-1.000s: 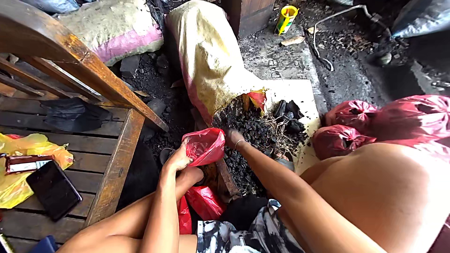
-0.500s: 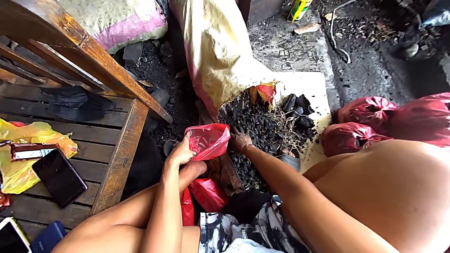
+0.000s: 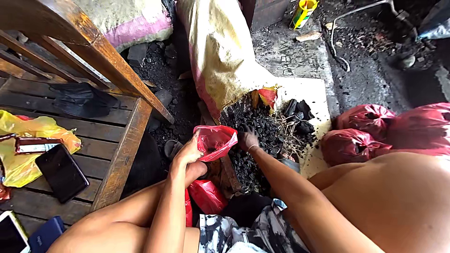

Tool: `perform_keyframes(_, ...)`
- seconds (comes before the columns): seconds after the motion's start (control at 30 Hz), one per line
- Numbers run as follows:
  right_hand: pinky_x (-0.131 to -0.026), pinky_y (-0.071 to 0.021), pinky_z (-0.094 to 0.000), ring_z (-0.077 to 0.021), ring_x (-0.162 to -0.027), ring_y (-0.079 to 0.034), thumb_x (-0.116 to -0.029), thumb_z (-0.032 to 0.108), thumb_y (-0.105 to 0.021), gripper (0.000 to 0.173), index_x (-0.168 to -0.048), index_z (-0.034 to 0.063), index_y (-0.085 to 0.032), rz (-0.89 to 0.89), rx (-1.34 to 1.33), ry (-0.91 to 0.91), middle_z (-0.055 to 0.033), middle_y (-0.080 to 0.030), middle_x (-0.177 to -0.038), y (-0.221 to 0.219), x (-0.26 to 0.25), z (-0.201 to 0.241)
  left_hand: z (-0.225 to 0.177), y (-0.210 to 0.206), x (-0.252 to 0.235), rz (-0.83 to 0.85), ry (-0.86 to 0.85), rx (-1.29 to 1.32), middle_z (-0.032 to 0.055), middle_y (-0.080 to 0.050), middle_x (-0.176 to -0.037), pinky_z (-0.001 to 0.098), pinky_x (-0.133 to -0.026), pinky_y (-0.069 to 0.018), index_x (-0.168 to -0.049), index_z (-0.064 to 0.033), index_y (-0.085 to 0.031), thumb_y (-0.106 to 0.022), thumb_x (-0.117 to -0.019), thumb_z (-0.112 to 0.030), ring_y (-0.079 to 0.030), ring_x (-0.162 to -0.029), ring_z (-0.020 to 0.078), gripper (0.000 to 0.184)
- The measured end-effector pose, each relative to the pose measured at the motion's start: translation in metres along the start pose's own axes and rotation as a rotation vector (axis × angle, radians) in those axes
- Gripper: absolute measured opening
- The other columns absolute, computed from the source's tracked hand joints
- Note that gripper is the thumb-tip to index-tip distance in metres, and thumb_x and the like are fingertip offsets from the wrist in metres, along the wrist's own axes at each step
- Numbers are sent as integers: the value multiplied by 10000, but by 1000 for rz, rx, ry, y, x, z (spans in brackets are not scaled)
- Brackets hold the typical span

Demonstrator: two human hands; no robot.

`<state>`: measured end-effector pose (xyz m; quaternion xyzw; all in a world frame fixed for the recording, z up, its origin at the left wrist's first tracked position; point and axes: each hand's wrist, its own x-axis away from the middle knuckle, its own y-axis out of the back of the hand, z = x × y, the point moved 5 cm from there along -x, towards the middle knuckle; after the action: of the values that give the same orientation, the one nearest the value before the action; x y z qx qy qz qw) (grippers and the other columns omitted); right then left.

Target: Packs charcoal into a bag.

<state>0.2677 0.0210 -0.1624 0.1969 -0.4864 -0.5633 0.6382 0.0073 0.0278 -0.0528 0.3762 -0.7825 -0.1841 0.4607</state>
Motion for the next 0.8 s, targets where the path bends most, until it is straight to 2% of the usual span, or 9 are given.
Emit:
perform_keyframes(0.07, -1048, -456, -667, -411, -1278, -593, -997, 332, -647, 353, -1254, 103, -723, -120, -222, -34, -186, -654, -1348, 35, -12, -3, -9, -4, 0, 16, -18, -30, 245, -462, -1531, 548, -1163, -394, -1656, -140, -103, -786, -841, -86, -495, -1397, 366, 1065)
perform_keyframes(0.1, -992, -505, -649, -395, -1144, -676, -1015, 345, -639, 362, -1241, 74, -720, -160, -345, -9, -202, -715, -1215, 55, -18, 0, -13, -6, 0, 24, -28, -45, 243, -453, -1541, 553, -1167, -386, -1656, -143, -109, -790, -842, -89, -487, -1403, 369, 1063)
perform_keyframes(0.2, -827, -585, -470, -226, -850, -715, -1029, 265, -641, 288, -1185, 39, -729, -37, -601, 270, -129, -749, -994, 111, -15, 40, -24, -8, -1, 33, -65, -66, 243, -393, -1584, 558, -1176, -371, -1658, -136, -95, -791, -841, -87, -456, -1427, 379, 1075)
perform_keyframes(0.3, -762, -603, -374, -159, -767, -693, -954, 92, -682, 211, -1121, -31, -726, 280, -648, 550, -112, -739, -918, 125, 14, 96, -30, -7, 2, 9, -92, -27, 236, -408, -1576, 542, -1181, -371, -1655, -127, -115, -790, -843, -93, -462, -1426, 361, 1057)
perform_keyframes(0.4, -806, -581, -445, -202, -802, -689, -906, 57, -720, 158, -1039, -25, -746, 483, -408, 654, -123, -734, -897, 104, 35, 129, -42, 1, 9, -33, -170, 103, 225, -471, -1529, 509, -1168, -406, -1652, -142, -126, -811, -834, -98, -511, -1388, 323, 1068)
perform_keyframes(0.5, -815, -531, -549, -285, -835, -671, -897, 85, -760, 105, -947, -6, -744, 498, -86, 629, -154, -711, -874, 76, 36, 136, -48, 4, 13, -51, -210, 155, 220, -457, -1541, 474, -1164, -417, -1654, -145, -91, -793, -839, -76, -516, -1384, 301, 1078)
perform_keyframes(0.57, -878, -516, -624, -348, -941, -688, -931, 191, -742, 181, -982, 18, -757, 438, 36, 552, -179, -729, -949, 67, 30, 140, -40, -1, 8, -63, -230, 185, 223, -457, -1537, 450, -1169, -414, -1653, -128, -81, -796, -831, -71, -516, -1383, 289, 1090)
perform_keyframes(0.67, -986, -497, -619, -363, -1072, -685, -1001, 316, -673, 330, -1133, 21, -742, 408, 46, 512, -196, -733, -1085, 57, 28, 144, -22, -13, -3, -64, -210, 198, 212, -420, -1573, 429, -1194, -391, -1650, -99, -65, -808, -802, -56, -481, -1419, 271, 1129)
perform_keyframes(0.8, -967, -530, -594, -340, -1024, -711, -1033, 225, -627, 260, -1188, 46, -733, 222, -157, 492, -179, -743, -1089, 89, 24, 134, -10, -7, -3, -97, -88, 118, 232, -433, -1559, 484, -1191, -383, -1652, -107, -76, -790, -816, -46, -474, -1423, 319, 1102)
